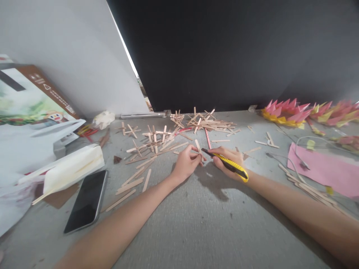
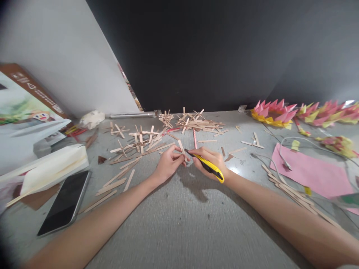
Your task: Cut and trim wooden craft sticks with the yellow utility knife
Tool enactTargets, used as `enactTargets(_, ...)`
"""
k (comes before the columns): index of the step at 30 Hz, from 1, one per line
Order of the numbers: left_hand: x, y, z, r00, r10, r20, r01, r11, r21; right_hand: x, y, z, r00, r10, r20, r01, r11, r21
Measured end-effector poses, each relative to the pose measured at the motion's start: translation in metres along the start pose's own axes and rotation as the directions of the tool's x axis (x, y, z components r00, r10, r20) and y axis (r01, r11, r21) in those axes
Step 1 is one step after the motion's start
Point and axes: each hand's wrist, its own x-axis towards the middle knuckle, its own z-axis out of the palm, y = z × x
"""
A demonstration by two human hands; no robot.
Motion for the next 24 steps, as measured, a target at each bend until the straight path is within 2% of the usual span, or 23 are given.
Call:
enactTargets(9, 0.0008, -0.0029, -0.0009, 0.999, 0.030, 0.017, -0.031, 0.999, 0.018, 0.0020, -0.0002, -0.0011, 0.999, 0.015, 0.052, -0.014, 1.000, -0.015)
enactTargets(24, -0.0025, 0.0024, 0.0003, 0.999, 0.045, 0.030, -0.047, 0.995, 0.088, -0.0018, 0.0027, 0.0055, 0.999, -0.004, 0.036, 0.005, 0.999, -0.044)
